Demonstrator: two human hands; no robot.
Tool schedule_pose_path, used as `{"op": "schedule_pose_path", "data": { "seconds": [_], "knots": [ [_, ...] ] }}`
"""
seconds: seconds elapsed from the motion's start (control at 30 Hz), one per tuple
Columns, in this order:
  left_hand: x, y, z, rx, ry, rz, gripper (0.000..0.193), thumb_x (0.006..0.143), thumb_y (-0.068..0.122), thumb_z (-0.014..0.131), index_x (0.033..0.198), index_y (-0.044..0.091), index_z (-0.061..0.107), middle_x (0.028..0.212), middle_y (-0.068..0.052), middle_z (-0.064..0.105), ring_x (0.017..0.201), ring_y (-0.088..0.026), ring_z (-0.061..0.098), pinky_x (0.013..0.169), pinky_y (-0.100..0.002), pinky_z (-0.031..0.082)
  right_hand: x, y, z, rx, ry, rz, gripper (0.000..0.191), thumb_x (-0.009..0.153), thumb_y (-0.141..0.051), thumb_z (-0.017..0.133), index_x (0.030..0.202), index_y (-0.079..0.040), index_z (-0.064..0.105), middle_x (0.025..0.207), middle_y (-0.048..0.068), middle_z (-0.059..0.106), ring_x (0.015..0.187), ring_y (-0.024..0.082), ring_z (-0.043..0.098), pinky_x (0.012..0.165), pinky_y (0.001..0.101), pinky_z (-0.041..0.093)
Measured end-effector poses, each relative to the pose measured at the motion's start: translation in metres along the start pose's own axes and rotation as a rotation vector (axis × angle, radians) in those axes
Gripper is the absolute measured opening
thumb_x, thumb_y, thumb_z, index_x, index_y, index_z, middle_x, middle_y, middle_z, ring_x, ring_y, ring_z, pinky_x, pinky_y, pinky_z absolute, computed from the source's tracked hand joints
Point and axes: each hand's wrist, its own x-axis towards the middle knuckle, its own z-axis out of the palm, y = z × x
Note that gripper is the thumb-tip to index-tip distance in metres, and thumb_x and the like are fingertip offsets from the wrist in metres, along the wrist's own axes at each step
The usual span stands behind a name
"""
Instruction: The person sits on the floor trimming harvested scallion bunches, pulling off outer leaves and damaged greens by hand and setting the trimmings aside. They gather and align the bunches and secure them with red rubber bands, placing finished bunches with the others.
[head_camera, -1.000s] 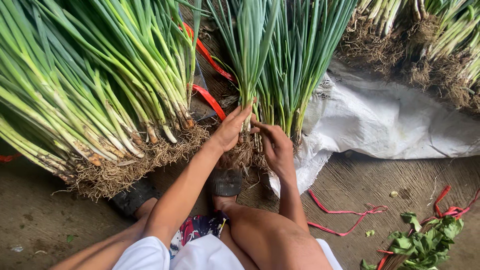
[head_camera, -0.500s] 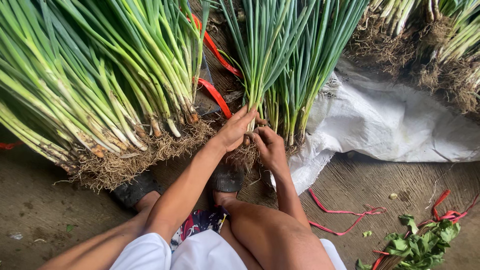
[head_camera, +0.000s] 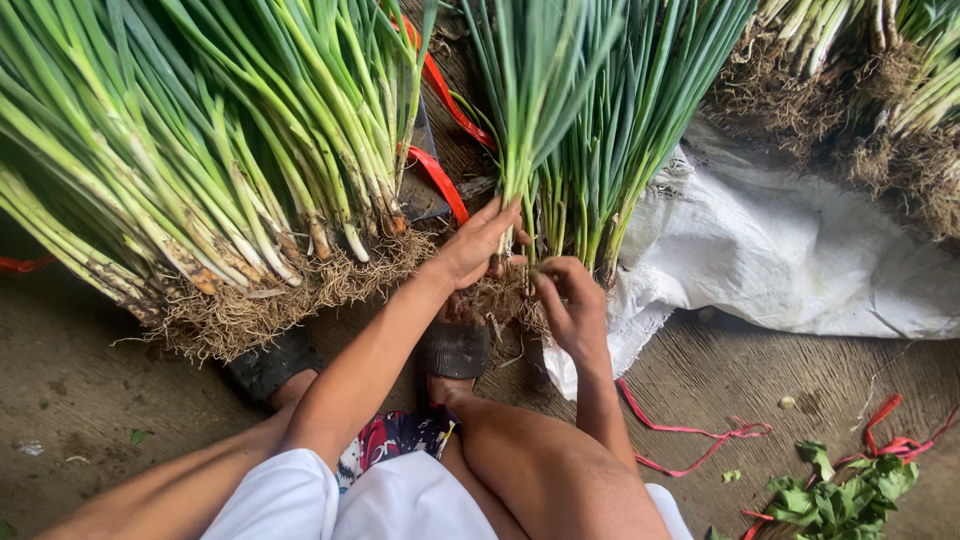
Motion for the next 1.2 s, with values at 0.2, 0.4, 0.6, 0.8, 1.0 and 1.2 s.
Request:
{"op": "schedule_pose_path", "data": {
  "seconds": [0.2,0.4,0.6,0.8,1.0,1.2],
  "knots": [
    [0.002,-0.008,0.000,-0.010,0.094,-0.004,0.048,0.101,0.039,0.054,0.145,0.022,0.048,0.091,0.003,0.056,0.077,-0.010,0.058,0.064,-0.026,0.049,0.030,0.017,0.028,-0.055,0.036,-0.170,0.023,0.092,-0.008,0.078,0.114,-0.001,0.075,0.106,0.010,0.074,0.097,0.020,0.072,0.084,0.0312,0.058],
    [0.003,-0.010,0.002,0.034,0.051,0.049,0.049,0.108,0.034,0.054,0.151,0.011,0.050,0.094,0.002,0.056,0.085,-0.008,0.057,0.073,-0.023,0.052,0.017,0.025,0.038,-0.068,-0.017,-0.237,0.010,0.096,0.002,0.066,0.103,0.002,0.059,0.100,0.013,0.061,0.089,0.024,0.062,0.080,0.0352,0.052],
    [0.001,0.007,0.008,0.145,0.216,-0.100,0.064,0.098,0.038,0.048,0.158,0.033,0.027,0.094,0.002,0.048,0.081,-0.011,0.061,0.072,-0.032,0.064,-0.017,0.016,0.020,0.115,-0.285,-0.258,0.004,0.099,0.000,0.057,0.100,-0.002,0.054,0.093,0.010,0.055,0.086,0.023,0.057,0.078,0.0362,0.048],
    [-0.001,0.018,0.005,0.202,0.096,0.001,0.069,0.104,0.037,0.053,0.164,0.037,0.019,0.102,0.004,0.045,0.075,-0.006,0.048,0.072,-0.028,0.062,-0.012,0.008,0.017,0.083,-0.026,-0.032,0.015,0.106,-0.008,0.055,0.113,0.001,0.065,0.099,0.010,0.068,0.087,0.017,0.064,0.079,0.0314,0.052],
    [0.001,0.006,0.000,0.259,0.023,0.032,0.068,0.109,0.041,0.046,0.166,0.033,0.011,0.171,-0.003,0.016,0.154,-0.020,0.022,0.122,-0.047,0.024,0.029,0.013,0.041,0.170,0.004,0.248,0.023,0.097,-0.019,0.067,0.112,-0.002,0.067,0.089,0.007,0.070,0.073,0.010,0.066,0.062,0.0264,0.054],
    [-0.001,0.011,-0.004,0.188,0.033,0.005,0.070,0.107,0.040,0.044,0.164,0.030,0.005,0.175,-0.006,-0.007,0.161,-0.026,-0.001,0.122,-0.058,-0.002,0.015,0.020,0.034,0.010,-0.182,0.035,0.016,0.103,-0.015,0.062,0.107,0.000,0.065,0.084,0.005,0.065,0.072,0.011,0.058,0.064,0.0278,0.048]
  ]
}}
